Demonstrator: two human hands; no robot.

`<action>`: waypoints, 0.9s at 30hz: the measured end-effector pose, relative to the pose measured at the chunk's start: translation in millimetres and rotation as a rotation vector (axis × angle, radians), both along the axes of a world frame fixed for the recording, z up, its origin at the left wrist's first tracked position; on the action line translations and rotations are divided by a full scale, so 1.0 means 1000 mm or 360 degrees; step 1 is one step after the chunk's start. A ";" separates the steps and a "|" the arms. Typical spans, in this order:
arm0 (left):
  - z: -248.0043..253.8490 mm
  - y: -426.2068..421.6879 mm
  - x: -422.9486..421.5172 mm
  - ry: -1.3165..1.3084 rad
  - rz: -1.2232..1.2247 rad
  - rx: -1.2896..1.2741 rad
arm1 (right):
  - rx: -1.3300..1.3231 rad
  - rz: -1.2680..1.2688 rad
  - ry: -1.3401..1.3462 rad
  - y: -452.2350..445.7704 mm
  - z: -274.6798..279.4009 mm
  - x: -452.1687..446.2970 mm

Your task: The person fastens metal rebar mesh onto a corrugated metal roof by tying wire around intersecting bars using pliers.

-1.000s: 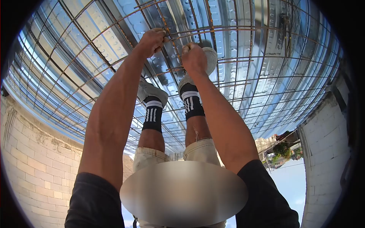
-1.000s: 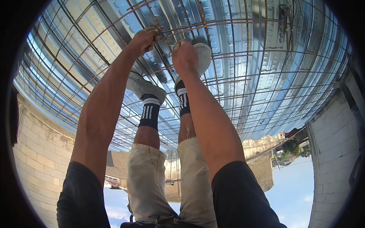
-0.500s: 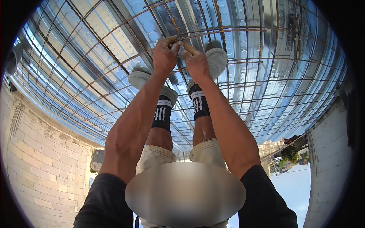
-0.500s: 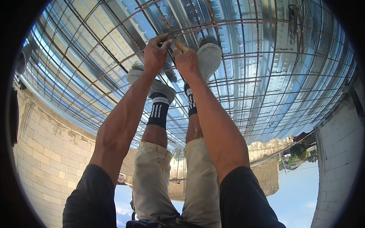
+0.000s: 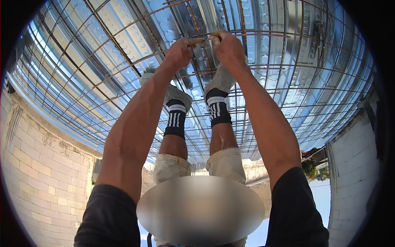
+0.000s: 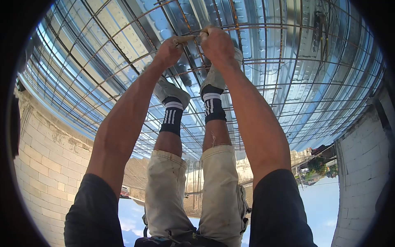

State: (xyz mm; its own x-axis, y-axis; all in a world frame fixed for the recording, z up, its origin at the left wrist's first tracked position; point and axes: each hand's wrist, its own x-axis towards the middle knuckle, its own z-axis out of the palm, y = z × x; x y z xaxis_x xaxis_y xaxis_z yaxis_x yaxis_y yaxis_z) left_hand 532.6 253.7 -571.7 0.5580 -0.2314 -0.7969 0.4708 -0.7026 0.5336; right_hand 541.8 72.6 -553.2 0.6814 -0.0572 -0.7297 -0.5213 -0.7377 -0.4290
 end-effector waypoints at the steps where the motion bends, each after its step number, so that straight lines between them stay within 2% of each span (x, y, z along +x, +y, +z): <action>1: -0.002 0.000 -0.001 -0.0006 0.0049 0.0020 | -0.0036 -0.0099 0.0010 -0.003 -0.004 0.003; 5: 0.018 -0.007 0.008 0.0095 0.0138 -0.0011 | -0.0255 -0.0268 0.0187 -0.001 -0.035 -0.026; 8: 0.019 -0.008 0.005 0.0047 0.0116 -0.0055 | -0.0172 -0.0160 0.0177 0.014 -0.041 -0.049; 11: 0.011 -0.003 0.006 0.0140 0.0060 -0.0064 | 0.0084 -0.0223 0.0071 0.031 -0.024 -0.058; 14: -0.001 0.001 0.006 0.0086 0.0084 -0.0148 | 0.0284 -0.0246 -0.0172 0.045 -0.012 -0.060; 17: 0.012 0.003 0.016 0.0167 0.0000 -0.0053 | 0.0636 -0.0980 0.0328 0.021 0.007 -0.029; 19: 0.004 0.005 0.011 0.0188 0.0056 -0.0122 | 0.1010 -0.1224 0.0367 0.005 -0.001 -0.045; 20: -0.003 0.006 0.009 0.0278 0.0002 -0.0117 | 0.0837 -0.0976 0.0301 -0.002 0.002 -0.048; 21: 0.006 0.002 0.009 0.0090 -0.0089 -0.0076 | 0.0652 -0.0729 0.0255 -0.015 0.005 -0.046; 22: 0.001 0.005 0.002 0.0061 -0.0102 -0.0090 | 0.0581 -0.0842 0.0196 -0.040 0.005 -0.038; 23: -0.011 0.014 -0.013 -0.0235 -0.0075 -0.0208 | 0.0544 -0.0962 0.0149 -0.057 0.006 -0.031; 24: -0.006 0.016 -0.018 -0.0071 0.0048 -0.0157 | 0.0548 -0.1085 0.0110 -0.069 0.008 -0.024; 27: 0.019 0.028 -0.035 0.0224 0.0386 -0.0104 | -0.0163 -0.0924 -0.0453 -0.161 0.018 0.021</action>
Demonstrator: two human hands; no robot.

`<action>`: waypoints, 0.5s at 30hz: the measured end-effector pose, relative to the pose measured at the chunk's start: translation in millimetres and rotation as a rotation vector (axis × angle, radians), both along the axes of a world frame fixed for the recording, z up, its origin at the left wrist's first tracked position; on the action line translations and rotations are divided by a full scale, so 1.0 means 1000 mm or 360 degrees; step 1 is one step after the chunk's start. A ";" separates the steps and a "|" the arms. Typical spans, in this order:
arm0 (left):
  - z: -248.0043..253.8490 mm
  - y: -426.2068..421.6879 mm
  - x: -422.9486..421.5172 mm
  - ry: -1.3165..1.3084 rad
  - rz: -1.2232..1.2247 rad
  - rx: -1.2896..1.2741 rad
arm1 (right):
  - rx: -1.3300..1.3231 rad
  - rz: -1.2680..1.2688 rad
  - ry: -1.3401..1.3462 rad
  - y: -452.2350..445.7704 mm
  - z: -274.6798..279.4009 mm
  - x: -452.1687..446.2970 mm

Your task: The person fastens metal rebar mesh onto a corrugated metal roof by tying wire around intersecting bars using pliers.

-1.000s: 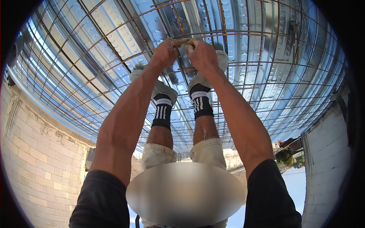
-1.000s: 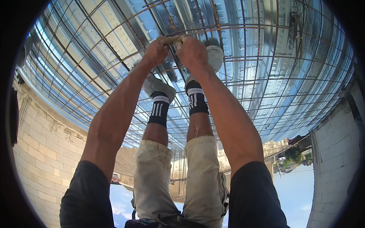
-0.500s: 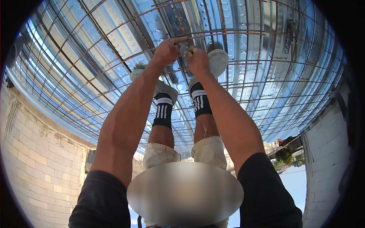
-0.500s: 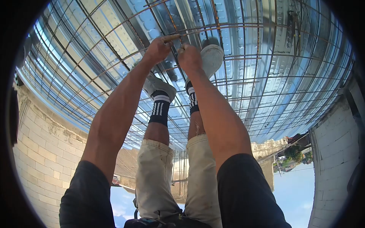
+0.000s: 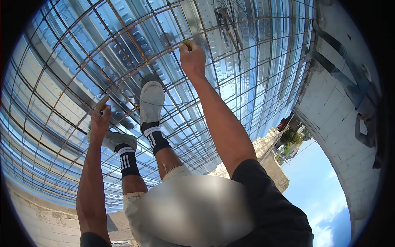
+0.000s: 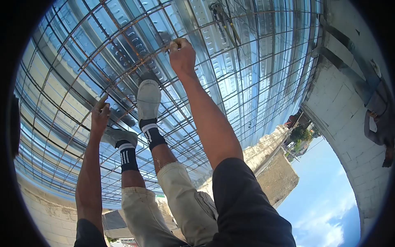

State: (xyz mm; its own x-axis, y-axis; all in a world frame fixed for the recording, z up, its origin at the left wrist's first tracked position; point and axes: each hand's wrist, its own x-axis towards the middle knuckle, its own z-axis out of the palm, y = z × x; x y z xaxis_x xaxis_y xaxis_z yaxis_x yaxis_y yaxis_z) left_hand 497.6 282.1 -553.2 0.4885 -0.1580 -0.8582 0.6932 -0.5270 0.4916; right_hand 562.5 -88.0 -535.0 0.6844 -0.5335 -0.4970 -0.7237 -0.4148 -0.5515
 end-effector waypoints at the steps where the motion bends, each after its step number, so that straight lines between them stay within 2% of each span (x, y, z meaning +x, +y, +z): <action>1: 0.006 0.002 -0.007 0.0067 0.0114 -0.0011 | -0.0232 -0.0035 -0.0093 -0.037 -0.015 0.006; 3: 0.018 0.006 -0.023 0.0224 0.0188 0.0104 | -0.0675 0.0021 0.0130 -0.106 -0.030 0.018; 4: 0.020 0.009 -0.029 0.0303 0.0224 0.0179 | -0.0711 -0.0052 0.0402 -0.119 -0.011 0.030; 5: 0.024 0.007 -0.035 0.0316 0.0310 0.0225 | -0.0826 0.0117 0.0567 -0.149 -0.023 0.030; 6: 0.018 0.018 -0.046 0.0462 0.0396 0.0069 | -0.0921 0.0320 0.0680 -0.173 -0.032 0.032; 7: 0.028 0.013 -0.046 0.0456 0.0304 0.0172 | -0.1060 0.0542 0.0726 -0.188 -0.037 0.035; 9: 0.025 0.009 -0.053 0.0615 0.0484 0.0256 | -0.0984 0.0791 0.0616 -0.247 -0.081 0.032; 10: 0.028 -0.001 -0.049 0.0659 0.0605 0.0243 | -0.0944 0.0687 0.0822 -0.228 -0.065 0.047; 12: 0.026 -0.032 -0.037 0.0712 0.0769 0.0322 | -0.1062 0.0785 0.0835 -0.215 -0.068 0.046; 15: 0.023 -0.085 -0.013 0.0809 0.1011 0.0125 | -0.1223 0.0809 0.0717 -0.195 -0.062 0.031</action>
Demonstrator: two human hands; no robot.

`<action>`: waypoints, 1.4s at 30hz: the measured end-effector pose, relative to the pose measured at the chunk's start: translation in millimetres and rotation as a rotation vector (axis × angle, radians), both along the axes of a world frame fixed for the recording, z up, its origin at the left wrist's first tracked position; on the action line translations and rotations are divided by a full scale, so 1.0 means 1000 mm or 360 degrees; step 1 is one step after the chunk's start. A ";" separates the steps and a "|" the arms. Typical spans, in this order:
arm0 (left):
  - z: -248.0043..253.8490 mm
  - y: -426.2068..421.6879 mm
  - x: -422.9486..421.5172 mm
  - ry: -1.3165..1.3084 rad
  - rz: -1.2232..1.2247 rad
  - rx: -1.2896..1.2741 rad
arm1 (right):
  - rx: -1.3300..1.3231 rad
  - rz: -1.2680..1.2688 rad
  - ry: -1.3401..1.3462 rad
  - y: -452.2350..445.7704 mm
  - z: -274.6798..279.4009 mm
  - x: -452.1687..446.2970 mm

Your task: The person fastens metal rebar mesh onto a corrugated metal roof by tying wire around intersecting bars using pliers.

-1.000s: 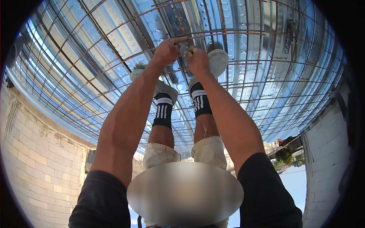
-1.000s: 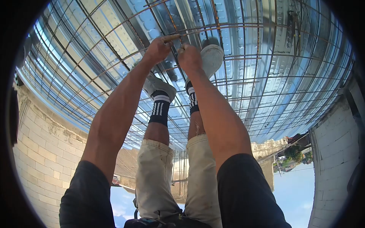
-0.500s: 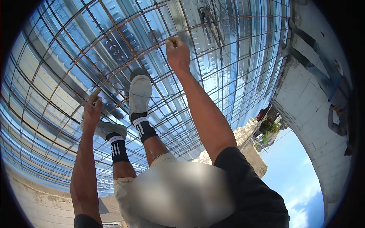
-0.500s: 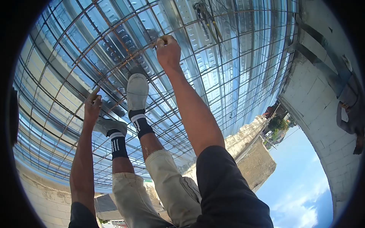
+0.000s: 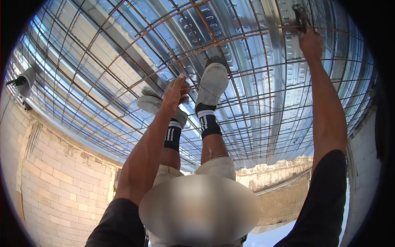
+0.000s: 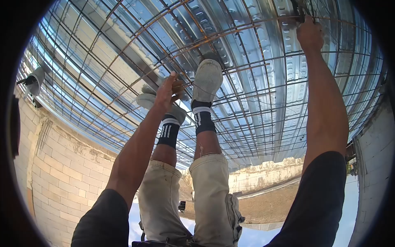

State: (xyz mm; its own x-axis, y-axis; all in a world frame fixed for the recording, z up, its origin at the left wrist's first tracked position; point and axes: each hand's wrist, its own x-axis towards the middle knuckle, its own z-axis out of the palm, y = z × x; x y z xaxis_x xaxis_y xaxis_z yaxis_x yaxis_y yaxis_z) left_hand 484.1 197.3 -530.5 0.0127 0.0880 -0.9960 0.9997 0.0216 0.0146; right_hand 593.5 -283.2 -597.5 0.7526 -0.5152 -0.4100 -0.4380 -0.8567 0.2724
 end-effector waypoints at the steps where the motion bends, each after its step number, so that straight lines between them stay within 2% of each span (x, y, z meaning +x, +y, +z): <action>1: -0.004 -0.016 0.004 0.0025 0.0125 -0.0037 | 0.0047 0.0075 -0.0054 -0.002 -0.002 -0.001; 3: -0.011 -0.044 0.010 -0.0047 0.0435 -0.0060 | 0.0126 0.0215 -0.0158 -0.024 -0.005 -0.012; 4: -0.010 -0.051 0.009 -0.0080 0.0594 -0.0068 | 0.0385 0.0338 -0.0358 -0.030 -0.002 -0.014; 7: 0.003 -0.060 0.017 -0.0107 0.1018 -0.0067 | 0.0907 0.0297 -0.0624 -0.018 0.018 -0.029; 8: 0.013 -0.063 0.023 -0.0021 0.1011 0.0103 | 0.1034 0.0205 -0.0577 -0.009 0.028 -0.036; 11: -0.005 -0.008 0.001 0.0002 0.0974 -0.0231 | 0.1457 -0.0034 -0.0379 0.037 0.053 -0.047; 12: 0.023 -0.023 0.020 0.0055 0.0539 0.0209 | 0.1618 -0.0097 -0.0277 0.051 0.056 -0.048; 13: 0.032 -0.016 0.023 0.0033 0.0254 0.0194 | 0.1704 -0.0137 -0.0217 0.074 0.072 -0.046; 15: 0.041 0.006 0.032 -0.0012 -0.0318 0.0163 | 0.1957 0.0229 -0.0617 0.108 0.041 -0.063; 16: 0.039 0.012 0.034 0.0008 -0.0394 0.0146 | 0.1858 0.0343 -0.0807 0.131 0.034 -0.069; 19: 0.044 0.009 0.030 -0.0038 -0.0600 0.0160 | 0.1263 0.0350 -0.0738 0.171 0.039 -0.078; 22: 0.048 0.003 0.014 -0.0151 -0.0567 0.0179 | 0.1312 0.0199 -0.0561 0.178 0.035 -0.078; 24: 0.054 0.008 0.005 -0.0151 -0.0572 0.0184 | 0.1436 -0.0034 -0.0093 0.176 0.030 -0.071; 26: 0.060 0.009 -0.001 -0.0151 -0.0533 0.0166 | 0.1628 -0.0245 0.0153 0.167 0.042 -0.062; 28: 0.065 0.017 -0.003 -0.0071 -0.0534 0.0163 | 0.1934 -0.0420 0.0158 0.163 0.059 -0.054; 31: 0.069 0.037 -0.004 -0.0036 -0.0634 0.0086 | 0.1881 0.0010 -0.0279 0.173 0.069 -0.081; 32: 0.069 0.044 -0.004 -0.0025 -0.0703 0.0057 | 0.1687 0.0087 -0.0536 0.182 0.057 -0.097; 36: 0.074 0.063 0.003 0.0053 -0.0734 -0.0046 | 0.1454 -0.0237 -0.0552 0.220 0.053 -0.118; 40: 0.072 0.072 0.017 0.0146 -0.0699 -0.0114 | 0.0881 -0.0335 -0.0764 0.251 0.019 -0.111; 42: 0.073 0.076 0.024 0.0172 -0.0689 -0.0172 | 0.0951 -0.0430 -0.0774 0.252 0.008 -0.101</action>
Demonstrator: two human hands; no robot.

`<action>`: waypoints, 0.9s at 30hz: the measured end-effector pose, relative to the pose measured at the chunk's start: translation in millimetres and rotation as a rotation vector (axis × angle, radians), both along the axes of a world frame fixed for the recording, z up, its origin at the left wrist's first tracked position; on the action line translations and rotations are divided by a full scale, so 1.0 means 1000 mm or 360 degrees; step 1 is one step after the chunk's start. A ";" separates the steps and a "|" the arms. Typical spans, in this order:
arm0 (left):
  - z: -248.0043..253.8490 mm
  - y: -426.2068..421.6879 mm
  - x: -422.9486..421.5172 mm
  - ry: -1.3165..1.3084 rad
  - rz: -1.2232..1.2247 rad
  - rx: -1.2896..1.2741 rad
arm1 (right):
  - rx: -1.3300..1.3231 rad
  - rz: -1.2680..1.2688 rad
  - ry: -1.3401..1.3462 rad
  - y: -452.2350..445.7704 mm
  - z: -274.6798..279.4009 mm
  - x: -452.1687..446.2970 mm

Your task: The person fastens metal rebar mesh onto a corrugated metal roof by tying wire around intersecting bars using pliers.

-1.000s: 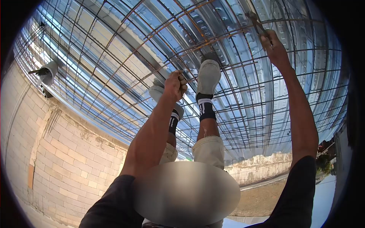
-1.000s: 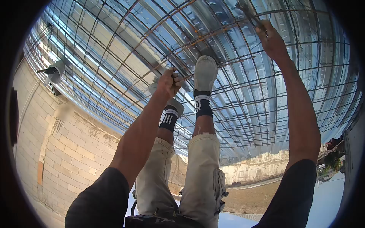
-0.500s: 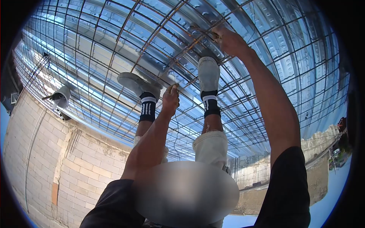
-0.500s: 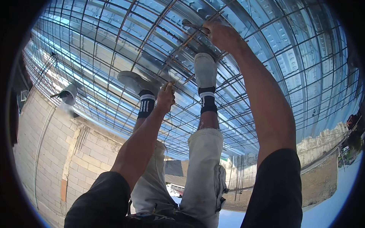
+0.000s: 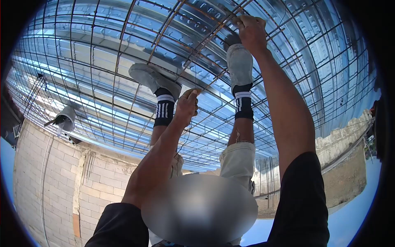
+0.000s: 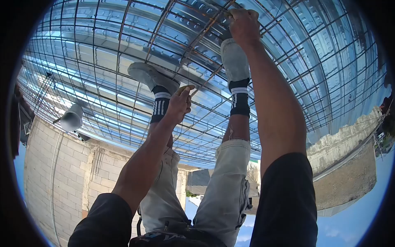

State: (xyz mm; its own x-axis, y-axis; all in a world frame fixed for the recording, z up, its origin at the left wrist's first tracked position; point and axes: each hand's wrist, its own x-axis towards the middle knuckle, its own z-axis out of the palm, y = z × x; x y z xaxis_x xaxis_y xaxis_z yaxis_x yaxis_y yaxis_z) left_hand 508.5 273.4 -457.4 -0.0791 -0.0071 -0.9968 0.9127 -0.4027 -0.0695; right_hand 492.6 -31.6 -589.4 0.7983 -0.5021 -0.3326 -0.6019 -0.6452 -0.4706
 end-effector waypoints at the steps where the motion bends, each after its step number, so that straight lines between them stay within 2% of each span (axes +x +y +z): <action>1: 0.000 0.003 0.003 0.0021 0.0012 -0.0033 | 0.0036 -0.0032 0.0005 0.000 -0.006 0.000; 2: 0.001 0.005 0.006 0.0062 0.0071 -0.0082 | -0.0068 -0.0020 -0.0113 0.002 -0.009 -0.002; 5: 0.003 0.009 0.007 0.0101 0.0233 -0.0080 | -0.0024 0.0260 0.0009 -0.001 0.008 0.000; 8: 0.009 0.014 0.008 0.0188 0.0376 -0.0119 | 0.0173 0.0332 -0.0055 0.021 0.050 -0.015; 11: 0.015 0.009 0.018 0.0292 0.0563 -0.0241 | 0.0457 0.0209 0.0065 0.053 0.113 -0.005; 13: 0.016 0.008 0.022 0.0338 0.0611 -0.0270 | 0.0598 0.0155 0.0448 0.071 0.133 -0.002; 17: 0.014 0.014 0.021 0.0301 0.0516 -0.0186 | 0.0930 0.0174 0.0968 0.086 0.116 -0.013; 20: 0.012 0.016 0.017 0.0266 0.0440 -0.0179 | 0.0814 0.0258 0.1095 0.101 0.094 -0.021; 23: 0.011 0.017 0.015 0.0245 0.0359 -0.0206 | 0.0699 0.0409 0.1049 0.113 0.076 -0.032; 27: 0.014 0.015 0.017 0.0221 0.0304 -0.0184 | 0.0414 0.0459 0.1145 0.120 0.100 -0.018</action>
State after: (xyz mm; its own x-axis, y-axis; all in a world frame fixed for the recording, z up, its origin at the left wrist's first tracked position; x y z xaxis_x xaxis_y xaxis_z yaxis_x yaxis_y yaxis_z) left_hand 525.2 288.3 -443.5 -0.2013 -0.1481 -0.9683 0.9578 -0.2367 -0.1629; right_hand 474.9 88.9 -488.9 0.4309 -0.1455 -0.8906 -0.6407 -0.7443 -0.1883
